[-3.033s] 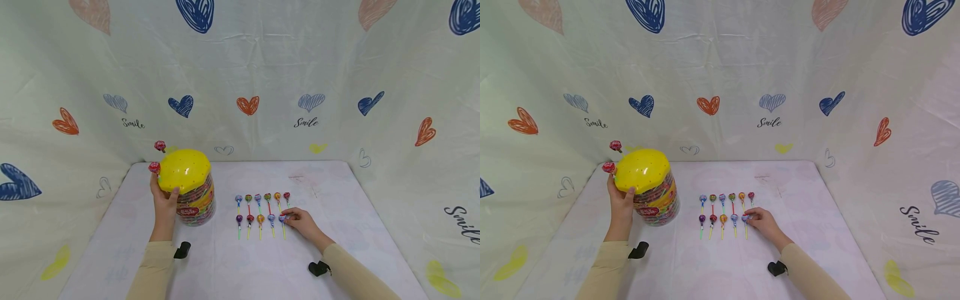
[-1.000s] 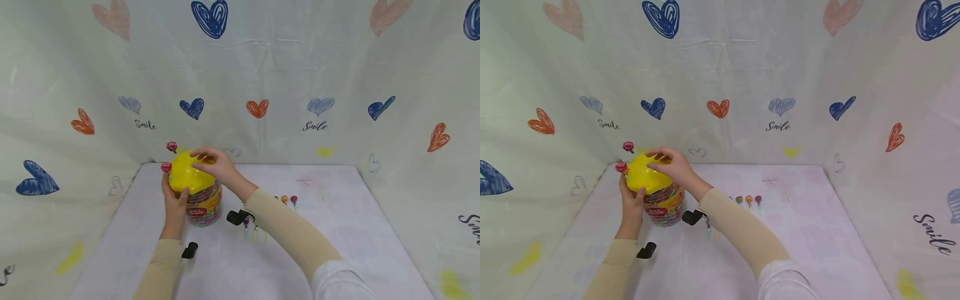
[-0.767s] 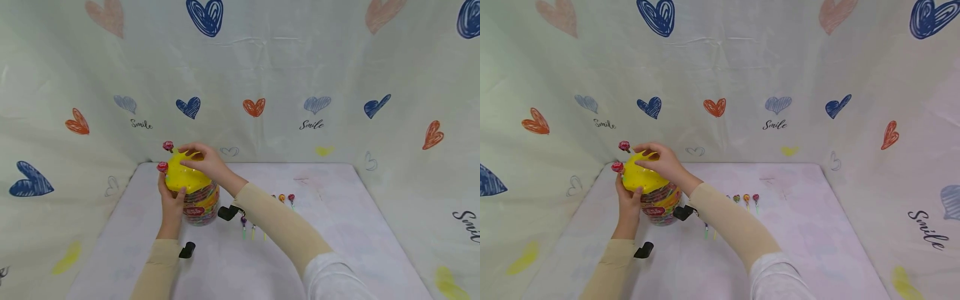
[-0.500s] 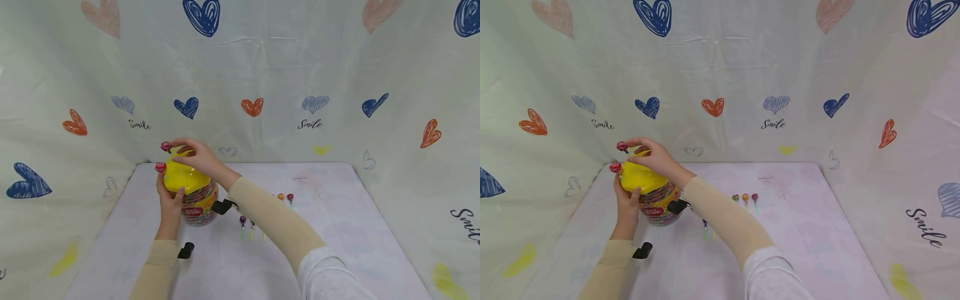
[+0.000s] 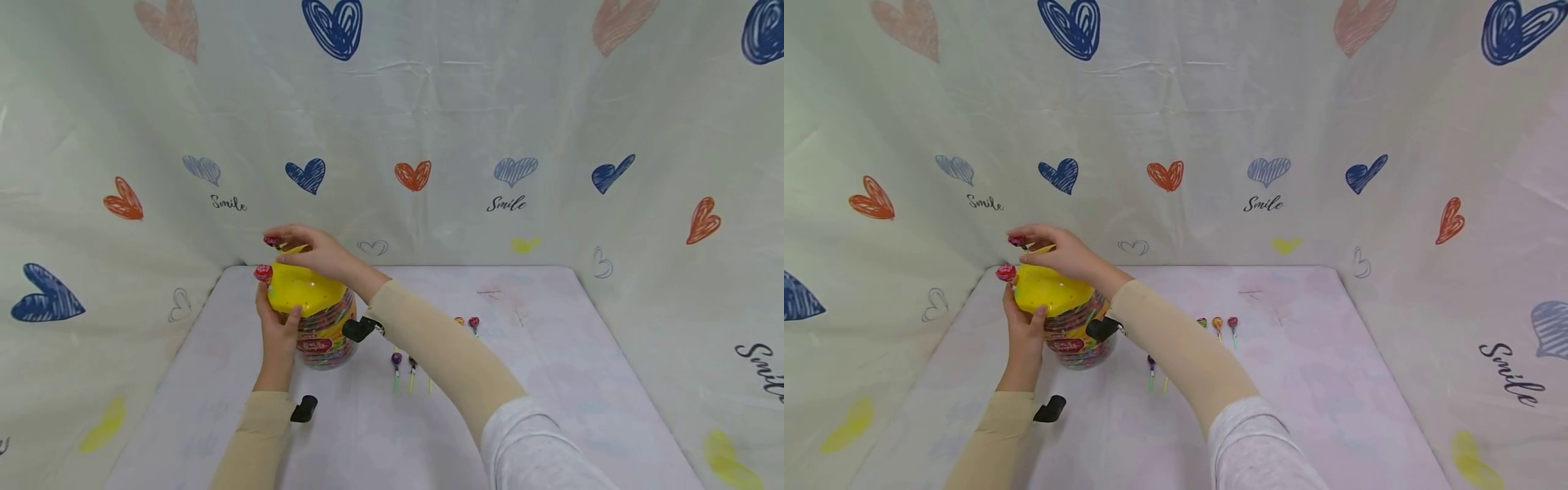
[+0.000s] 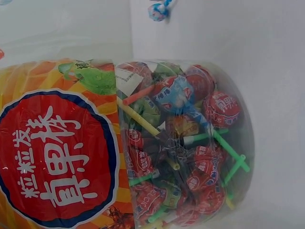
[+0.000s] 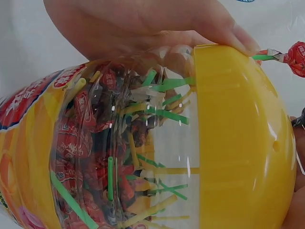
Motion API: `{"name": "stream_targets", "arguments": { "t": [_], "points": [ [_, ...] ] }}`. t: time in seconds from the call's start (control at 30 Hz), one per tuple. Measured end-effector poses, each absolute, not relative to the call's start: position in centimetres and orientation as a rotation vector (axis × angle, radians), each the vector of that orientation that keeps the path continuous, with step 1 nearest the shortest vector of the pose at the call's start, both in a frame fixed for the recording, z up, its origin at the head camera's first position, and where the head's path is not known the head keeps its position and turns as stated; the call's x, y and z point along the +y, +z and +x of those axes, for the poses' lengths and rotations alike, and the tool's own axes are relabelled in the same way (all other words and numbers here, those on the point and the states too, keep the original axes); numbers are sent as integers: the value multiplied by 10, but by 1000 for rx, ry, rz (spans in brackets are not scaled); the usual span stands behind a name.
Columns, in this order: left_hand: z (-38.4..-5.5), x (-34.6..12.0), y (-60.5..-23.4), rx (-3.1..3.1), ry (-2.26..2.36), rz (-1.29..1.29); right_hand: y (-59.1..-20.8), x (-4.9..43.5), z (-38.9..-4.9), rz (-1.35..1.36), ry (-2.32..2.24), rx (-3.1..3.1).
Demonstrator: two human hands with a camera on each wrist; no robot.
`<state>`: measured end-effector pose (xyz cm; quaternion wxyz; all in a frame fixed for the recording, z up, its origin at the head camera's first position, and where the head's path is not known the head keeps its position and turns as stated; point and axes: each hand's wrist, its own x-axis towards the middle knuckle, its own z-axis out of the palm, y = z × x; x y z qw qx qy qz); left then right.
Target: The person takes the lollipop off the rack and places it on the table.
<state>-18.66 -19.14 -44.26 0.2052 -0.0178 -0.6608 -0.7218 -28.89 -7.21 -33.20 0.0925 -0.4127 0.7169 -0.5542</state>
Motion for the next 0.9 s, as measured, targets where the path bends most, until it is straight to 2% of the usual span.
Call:
{"name": "stream_targets", "arguments": {
  "t": [0.2, 0.57, 0.9],
  "points": [
    [-195, -196, -456, -1860, -1992, -18, -332, -73, -290, -1236, -1649, 2134],
    [-196, -194, -458, -1854, -1984, -48, -330, -72, -289, -1219, -1742, 2135],
    [-194, -199, -458, -1926, -1921, -50, -314, -48, -280, -1239, -1934, 2081]
  ]
}}
